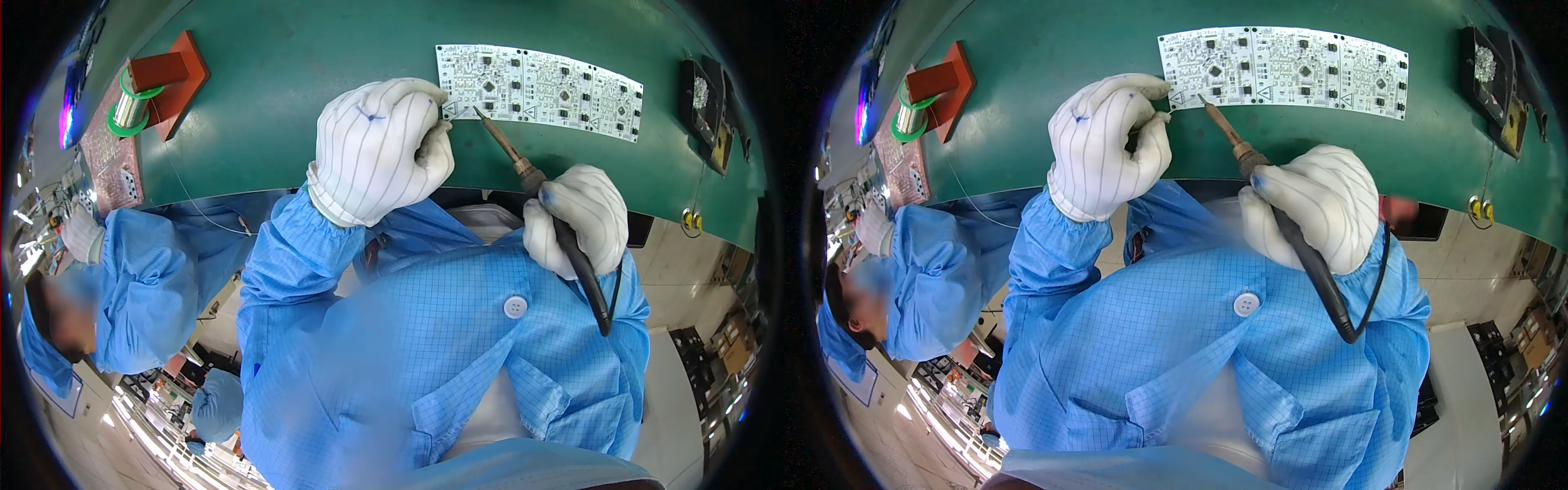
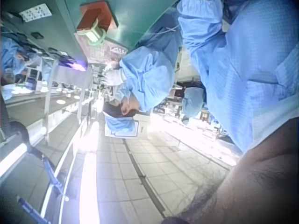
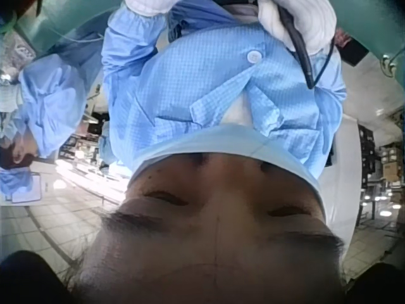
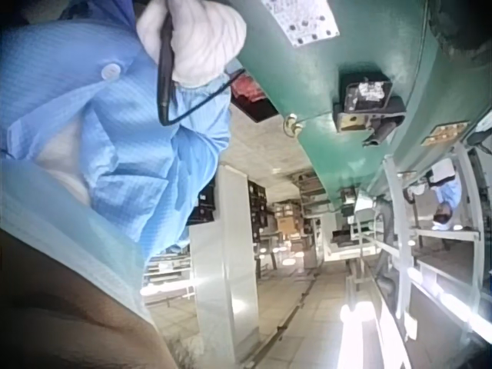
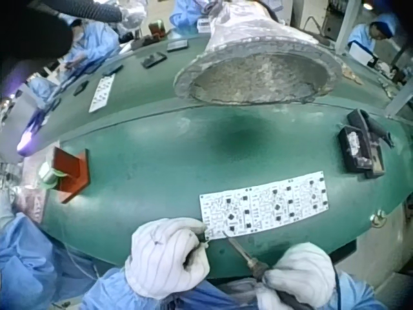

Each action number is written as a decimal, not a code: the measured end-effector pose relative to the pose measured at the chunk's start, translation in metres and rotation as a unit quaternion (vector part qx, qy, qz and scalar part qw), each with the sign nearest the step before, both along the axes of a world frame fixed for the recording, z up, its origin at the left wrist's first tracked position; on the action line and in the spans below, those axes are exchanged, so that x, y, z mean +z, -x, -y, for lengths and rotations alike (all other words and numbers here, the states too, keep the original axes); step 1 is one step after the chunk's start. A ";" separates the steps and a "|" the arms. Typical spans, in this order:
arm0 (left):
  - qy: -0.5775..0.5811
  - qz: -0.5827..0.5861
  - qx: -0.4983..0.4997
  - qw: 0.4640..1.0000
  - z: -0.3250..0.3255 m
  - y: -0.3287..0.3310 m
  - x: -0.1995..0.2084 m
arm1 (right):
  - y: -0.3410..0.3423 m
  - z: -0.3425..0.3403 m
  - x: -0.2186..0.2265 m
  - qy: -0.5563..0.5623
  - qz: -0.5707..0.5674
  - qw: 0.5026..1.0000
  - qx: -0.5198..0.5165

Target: Soldering electronic components onto a printed circuit board at a manual assembly station.

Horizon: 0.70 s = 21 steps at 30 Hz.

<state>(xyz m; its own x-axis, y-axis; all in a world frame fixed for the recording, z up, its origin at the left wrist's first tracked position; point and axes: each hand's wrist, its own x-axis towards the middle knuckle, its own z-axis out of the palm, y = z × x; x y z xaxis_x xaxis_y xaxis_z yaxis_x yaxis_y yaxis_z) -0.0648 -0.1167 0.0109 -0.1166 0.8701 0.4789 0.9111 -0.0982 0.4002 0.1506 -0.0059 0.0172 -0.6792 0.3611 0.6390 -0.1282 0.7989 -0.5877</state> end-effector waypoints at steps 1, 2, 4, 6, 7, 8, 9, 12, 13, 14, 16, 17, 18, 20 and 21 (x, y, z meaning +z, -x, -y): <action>0.017 -0.006 0.006 1.000 0.001 0.000 -0.001 | 0.004 0.003 -0.002 -0.039 -0.013 0.999 -0.017; 0.030 -0.009 0.013 0.999 0.002 0.000 -0.001 | 0.004 0.004 -0.001 -0.027 -0.020 0.999 -0.011; 0.033 -0.010 0.010 0.999 0.003 0.001 -0.002 | 0.006 0.005 -0.003 -0.023 -0.006 1.000 -0.009; 0.030 -0.009 0.007 0.999 0.002 0.002 -0.004 | 0.005 0.004 -0.005 -0.019 -0.005 1.000 -0.011; 0.002 -0.017 0.007 1.000 0.000 0.002 -0.006 | 0.005 0.004 -0.007 -0.024 -0.002 1.000 -0.013; -0.026 -0.025 0.007 0.999 0.000 0.001 -0.006 | 0.006 0.005 -0.008 -0.024 0.002 1.000 -0.015; -0.028 -0.026 0.009 0.999 0.000 0.001 -0.008 | 0.007 0.004 -0.010 -0.030 -0.001 0.999 -0.014; 0.008 -0.003 0.014 1.000 0.000 0.002 -0.008 | 0.008 0.005 -0.014 -0.038 0.005 0.999 -0.013; 0.002 -0.021 0.009 1.000 -0.001 0.003 -0.009 | 0.008 0.005 -0.014 -0.041 0.004 0.999 -0.013; -0.005 -0.037 0.007 0.999 -0.001 0.003 -0.008 | 0.007 0.005 -0.014 -0.040 0.005 0.999 -0.015; -0.001 -0.022 0.007 1.000 -0.001 0.002 -0.007 | 0.005 0.004 -0.012 -0.022 0.005 1.000 -0.006; 0.001 -0.007 0.010 1.000 0.000 0.001 -0.006 | 0.003 0.004 -0.011 0.007 0.006 1.000 0.001; 0.003 -0.005 0.011 1.000 -0.001 0.001 -0.006 | 0.001 0.003 -0.011 0.001 0.004 1.000 0.001; 0.006 -0.003 0.009 1.000 -0.001 0.000 -0.006 | -0.002 0.003 -0.010 0.012 -0.022 1.000 0.004; 0.010 0.000 0.005 1.000 -0.001 0.001 -0.006 | -0.002 0.003 -0.011 0.009 -0.005 1.000 0.005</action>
